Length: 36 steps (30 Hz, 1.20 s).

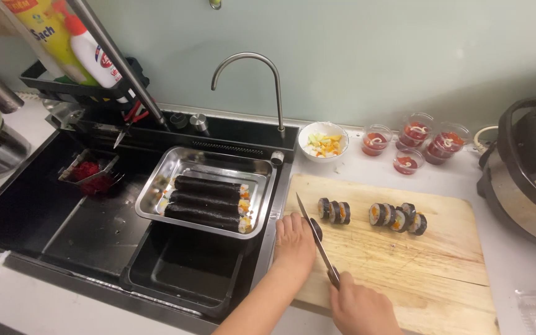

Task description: Slice sushi rolls on a cutting board and pack the pieces into plastic containers with sauce cups.

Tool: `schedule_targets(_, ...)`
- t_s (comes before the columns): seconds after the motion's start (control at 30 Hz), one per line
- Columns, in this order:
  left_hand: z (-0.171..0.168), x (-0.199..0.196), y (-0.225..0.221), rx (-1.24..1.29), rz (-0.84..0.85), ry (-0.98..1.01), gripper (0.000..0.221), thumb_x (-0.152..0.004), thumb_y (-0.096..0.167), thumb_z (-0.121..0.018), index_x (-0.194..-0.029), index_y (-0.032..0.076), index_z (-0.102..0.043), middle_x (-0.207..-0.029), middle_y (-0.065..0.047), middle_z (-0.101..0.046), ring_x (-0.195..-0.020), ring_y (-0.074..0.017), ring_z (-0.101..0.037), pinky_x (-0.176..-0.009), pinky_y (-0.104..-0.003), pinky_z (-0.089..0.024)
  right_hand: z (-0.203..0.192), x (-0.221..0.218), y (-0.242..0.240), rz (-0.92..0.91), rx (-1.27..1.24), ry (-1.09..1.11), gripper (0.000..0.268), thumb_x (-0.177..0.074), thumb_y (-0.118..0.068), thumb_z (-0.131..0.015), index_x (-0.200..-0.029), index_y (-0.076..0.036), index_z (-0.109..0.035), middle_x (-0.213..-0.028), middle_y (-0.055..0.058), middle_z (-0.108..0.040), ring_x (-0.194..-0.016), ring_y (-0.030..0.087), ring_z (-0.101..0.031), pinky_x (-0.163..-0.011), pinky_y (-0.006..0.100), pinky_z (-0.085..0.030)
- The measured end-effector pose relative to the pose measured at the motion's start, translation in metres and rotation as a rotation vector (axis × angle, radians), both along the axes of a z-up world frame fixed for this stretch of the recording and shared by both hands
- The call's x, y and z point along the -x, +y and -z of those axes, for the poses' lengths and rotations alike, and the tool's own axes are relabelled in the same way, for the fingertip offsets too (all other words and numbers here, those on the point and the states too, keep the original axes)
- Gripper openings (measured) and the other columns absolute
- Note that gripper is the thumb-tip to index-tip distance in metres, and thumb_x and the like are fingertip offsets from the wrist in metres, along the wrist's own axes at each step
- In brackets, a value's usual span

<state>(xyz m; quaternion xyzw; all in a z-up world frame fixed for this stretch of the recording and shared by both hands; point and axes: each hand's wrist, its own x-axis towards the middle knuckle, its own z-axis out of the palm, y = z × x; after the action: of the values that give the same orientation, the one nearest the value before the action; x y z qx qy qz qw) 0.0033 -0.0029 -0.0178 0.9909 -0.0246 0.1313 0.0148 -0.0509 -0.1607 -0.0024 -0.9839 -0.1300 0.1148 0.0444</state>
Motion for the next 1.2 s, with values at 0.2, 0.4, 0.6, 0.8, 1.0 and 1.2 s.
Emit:
schedule_targets(0.2, 0.01, -0.003, -0.003, -0.063, -0.055, -0.045, 0.03, -0.076, 0.013, -0.045, -0.096, -0.009, -0.052, -0.089, -0.022, -0.046, -0.078, -0.0286, -0.038, -0.078, -0.042, -0.029, 0.006, -0.018, 0.013, -0.11, -0.05, -0.102, 0.03, -0.085, -0.04, -0.04, -0.087, -0.01, -0.045, -0.06, 0.01, -0.063, -0.053, 0.032, -0.063, -0.05, 0.041, -0.05)
schedule_targets(0.4, 0.008, -0.001, -0.002, 0.015, -0.044, -0.088, 0.029, -0.075, 0.01, -0.045, -0.094, -0.009, -0.054, -0.09, -0.022, -0.046, -0.079, -0.0292, -0.039, -0.081, -0.042, -0.029, 0.003, -0.001, -0.004, -0.064, 0.008, -0.005, 0.028, -0.086, -0.042, -0.04, -0.089, -0.014, -0.045, -0.063, 0.009, -0.063, -0.058, 0.032, -0.063, -0.056, 0.043, -0.051)
schedule_targets(0.6, -0.016, 0.013, 0.004, 0.036, 0.025, -0.033, 0.03, -0.072, 0.007, -0.048, -0.096, -0.011, -0.051, -0.089, -0.023, -0.043, -0.077, -0.0281, -0.036, -0.083, -0.044, -0.026, -0.026, 0.014, -0.017, 0.022, 0.417, 0.365, 0.027, -0.091, -0.053, -0.034, -0.098, -0.029, -0.043, -0.061, -0.015, -0.059, -0.059, 0.004, -0.058, -0.057, 0.018, -0.044)
schedule_targets(0.8, -0.024, 0.027, 0.009, 0.244, 0.016, -0.128, 0.047, -0.073, 0.024, -0.065, -0.105, -0.007, -0.049, -0.108, -0.022, -0.043, -0.104, -0.034, -0.039, -0.093, -0.052, -0.02, -0.066, -0.009, -0.006, -0.095, -0.02, 0.259, 0.027, -0.092, -0.039, -0.031, -0.096, -0.018, -0.048, -0.068, 0.002, -0.066, -0.06, 0.019, -0.065, -0.058, 0.031, -0.053)
schedule_targets(1.0, -0.049, 0.031, 0.027, 0.379, -0.096, 0.433, 0.078, -0.084, 0.055, -0.04, -0.143, 0.018, -0.004, -0.15, -0.009, 0.005, -0.135, -0.0314, 0.01, -0.098, -0.065, 0.015, -0.06, -0.044, -0.111, 0.423, -0.229, -0.119, 0.031, -0.088, -0.029, -0.04, -0.114, -0.013, -0.046, -0.091, 0.015, -0.069, -0.075, 0.033, -0.069, -0.066, 0.045, -0.054)
schedule_targets(1.2, -0.029, 0.034, 0.048, 0.482, 0.113, 0.35, 0.071, -0.084, 0.032, -0.032, -0.141, 0.001, -0.002, -0.149, -0.017, 0.002, -0.135, -0.0328, 0.009, -0.096, -0.062, 0.021, -0.052, -0.059, -0.148, 0.611, -0.006, -0.037, 0.038, -0.092, -0.036, -0.034, -0.109, -0.004, -0.046, -0.089, 0.014, -0.073, -0.086, 0.031, -0.07, -0.077, 0.039, -0.052)
